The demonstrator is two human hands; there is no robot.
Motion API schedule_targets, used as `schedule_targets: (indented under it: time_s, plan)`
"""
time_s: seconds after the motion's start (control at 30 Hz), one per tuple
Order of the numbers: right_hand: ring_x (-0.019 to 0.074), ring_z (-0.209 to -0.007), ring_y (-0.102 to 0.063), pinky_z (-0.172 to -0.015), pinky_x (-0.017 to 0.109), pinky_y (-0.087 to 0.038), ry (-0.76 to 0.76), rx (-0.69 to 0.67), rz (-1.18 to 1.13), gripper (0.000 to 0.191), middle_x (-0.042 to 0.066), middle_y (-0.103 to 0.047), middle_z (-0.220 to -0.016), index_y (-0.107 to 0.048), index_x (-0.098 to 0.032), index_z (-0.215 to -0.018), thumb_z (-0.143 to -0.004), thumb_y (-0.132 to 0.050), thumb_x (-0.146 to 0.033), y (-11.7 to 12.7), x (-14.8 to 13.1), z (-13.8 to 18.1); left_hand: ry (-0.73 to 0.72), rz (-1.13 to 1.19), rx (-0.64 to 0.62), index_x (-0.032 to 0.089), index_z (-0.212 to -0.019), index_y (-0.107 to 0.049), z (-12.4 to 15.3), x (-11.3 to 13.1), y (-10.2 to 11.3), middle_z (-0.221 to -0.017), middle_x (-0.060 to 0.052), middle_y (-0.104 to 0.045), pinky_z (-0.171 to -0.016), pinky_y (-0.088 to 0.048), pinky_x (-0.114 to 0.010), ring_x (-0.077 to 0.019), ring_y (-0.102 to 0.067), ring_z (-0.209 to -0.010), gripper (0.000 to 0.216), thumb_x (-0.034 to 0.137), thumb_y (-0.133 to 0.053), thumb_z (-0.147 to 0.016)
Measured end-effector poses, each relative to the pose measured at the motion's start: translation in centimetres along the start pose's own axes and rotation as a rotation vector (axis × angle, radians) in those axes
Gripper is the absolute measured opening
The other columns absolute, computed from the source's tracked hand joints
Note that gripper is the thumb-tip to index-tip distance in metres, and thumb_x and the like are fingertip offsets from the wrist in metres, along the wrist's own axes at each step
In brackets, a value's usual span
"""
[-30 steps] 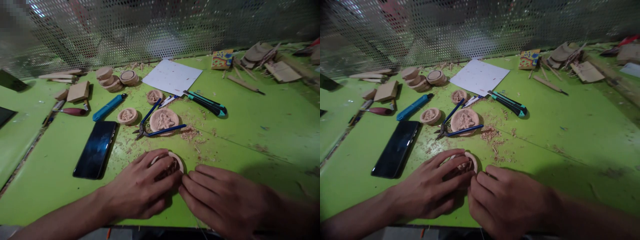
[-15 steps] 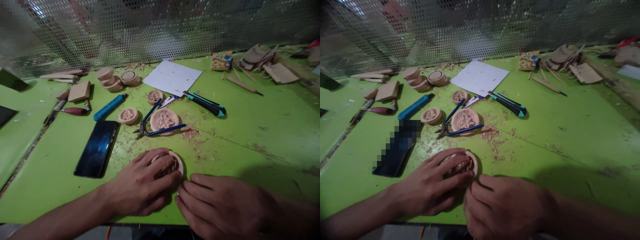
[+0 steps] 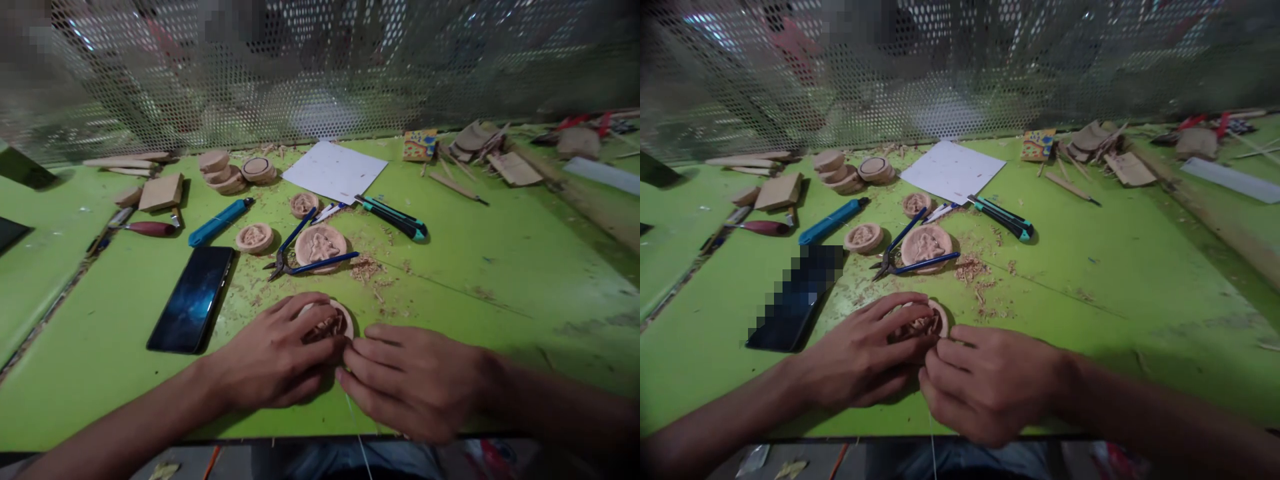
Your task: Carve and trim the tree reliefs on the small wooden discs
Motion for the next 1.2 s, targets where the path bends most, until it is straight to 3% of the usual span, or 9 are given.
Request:
schedule_targets:
  time_s: [0.1, 0.2, 0.3, 0.4, 0.57, 0.7, 0.9, 1.2]
  plan:
    - [0.0226, -0.092, -0.063, -0.082, 0.039, -0.056, -0.067, 0.066, 0.009, 0.029, 0.013, -0.066, -0.098, -0.068, -0.002, -0.111, -0.106, -0.04, -0.009, 0.8, 1.6, 0.4, -0.036, -0.016, -0.004, 0.018, -0.13, -0.06, 0.1, -0.1, -0.1, -0.136, -0.014, -0.06, -0.117, -0.047, -0.051, -0.0322, -0.049, -0.138, 0.036, 0.022, -0.058, -0.094]
    - [0.02, -0.091, -0.063, -0.082, 0.037, -0.057, -0.227, 0.163, 0.05, 0.017, 0.009, -0.065, -0.1, -0.065, -0.007, -0.115, -0.104, -0.052, -0.009, 1.5, 4.5, 1.5, -0.053, -0.038, -0.045, 0.02, -0.132, -0.06, 0.1, -0.3, -0.3, -0.133, -0.014, -0.062, -0.116, -0.047, -0.051, -0.0323, -0.049, -0.137, 0.036, 0.026, -0.059, -0.097]
    - [0.0184, -0.093, -0.064, -0.084, 0.036, -0.058, -0.396, 0.214, 0.07, 0.019, 0.006, -0.063, -0.106, -0.063, -0.012, -0.119, -0.105, -0.064, -0.024, 1.7, 7.6, 2.8, -0.053, -0.055, -0.048, 0.023, -0.132, -0.061, 0.0, -0.5, -0.2, -0.13, -0.011, -0.063, -0.114, -0.048, -0.05, -0.0309, -0.051, -0.134, 0.034, 0.027, -0.059, -0.098]
    - [0.0178, -0.091, -0.064, -0.082, 0.035, -0.059, -0.505, 0.249, 0.042, 0.025, 0.006, -0.063, -0.107, -0.063, -0.013, -0.119, -0.106, -0.065, -0.034, 1.7, 10.0, 3.3, -0.071, -0.057, -0.042, 0.024, -0.129, -0.063, -0.1, -0.5, 0.1, -0.131, -0.009, -0.063, -0.114, -0.048, -0.047, -0.0287, -0.052, -0.132, 0.032, 0.028, -0.058, -0.098]
    - [0.0192, -0.097, -0.063, -0.086, 0.037, -0.058, -0.613, 0.224, 0.018, 0.029, 0.008, -0.062, -0.114, -0.064, -0.014, -0.12, -0.106, -0.063, -0.039, 1.4, 13.5, 2.4, -0.094, -0.058, -0.038, 0.025, -0.128, -0.064, 0.1, -0.9, 0.3, -0.132, -0.008, -0.063, -0.112, -0.048, -0.045, -0.028, -0.054, -0.129, 0.032, 0.03, -0.061, -0.096]
    - [0.0209, -0.101, -0.063, -0.088, 0.039, -0.058, -0.741, 0.146, 0.045, 0.032, 0.01, -0.061, -0.119, -0.063, -0.015, -0.124, -0.106, -0.064, -0.041, 1.0, 18.0, 2.4, -0.111, -0.058, -0.03, 0.025, -0.127, -0.064, 0.3, -1.0, 0.3, -0.132, -0.007, -0.063, -0.114, -0.047, -0.046, -0.0282, -0.053, -0.13, 0.032, 0.032, -0.061, -0.096]
    - [0.0224, -0.105, -0.062, -0.09, 0.042, -0.057, -0.994, 0.161, 0.185, 0.036, 0.011, -0.06, -0.123, -0.061, -0.015, -0.128, -0.105, -0.064, -0.042, 2.6, 24.8, 6.9, -0.098, -0.074, -0.003, 0.025, -0.124, -0.064, 0.4, -1.0, 0.3, -0.128, -0.007, -0.063, -0.112, -0.048, -0.045, -0.0277, -0.055, -0.126, 0.029, 0.033, -0.062, -0.096]
    - [0.023, -0.106, -0.062, -0.092, 0.042, -0.057, -1.154, 0.15, 0.31, 0.036, 0.011, -0.059, -0.124, -0.061, -0.015, -0.129, -0.105, -0.065, -0.042, 3.5, 26.6, 13.2, 0.082, -0.1, 0.064, 0.023, -0.119, -0.062, -0.1, -0.1, -0.6, -0.127, -0.01, -0.061, -0.105, -0.051, -0.049, -0.031, -0.052, -0.127, 0.023, 0.029, -0.056, -0.098]
Point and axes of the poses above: each hand's wrist, its own z-axis away from the middle knuckle, its own y-axis out of the back of the hand, x = y × z, the point moved 8 cm from there along -z, towards the middle knuckle
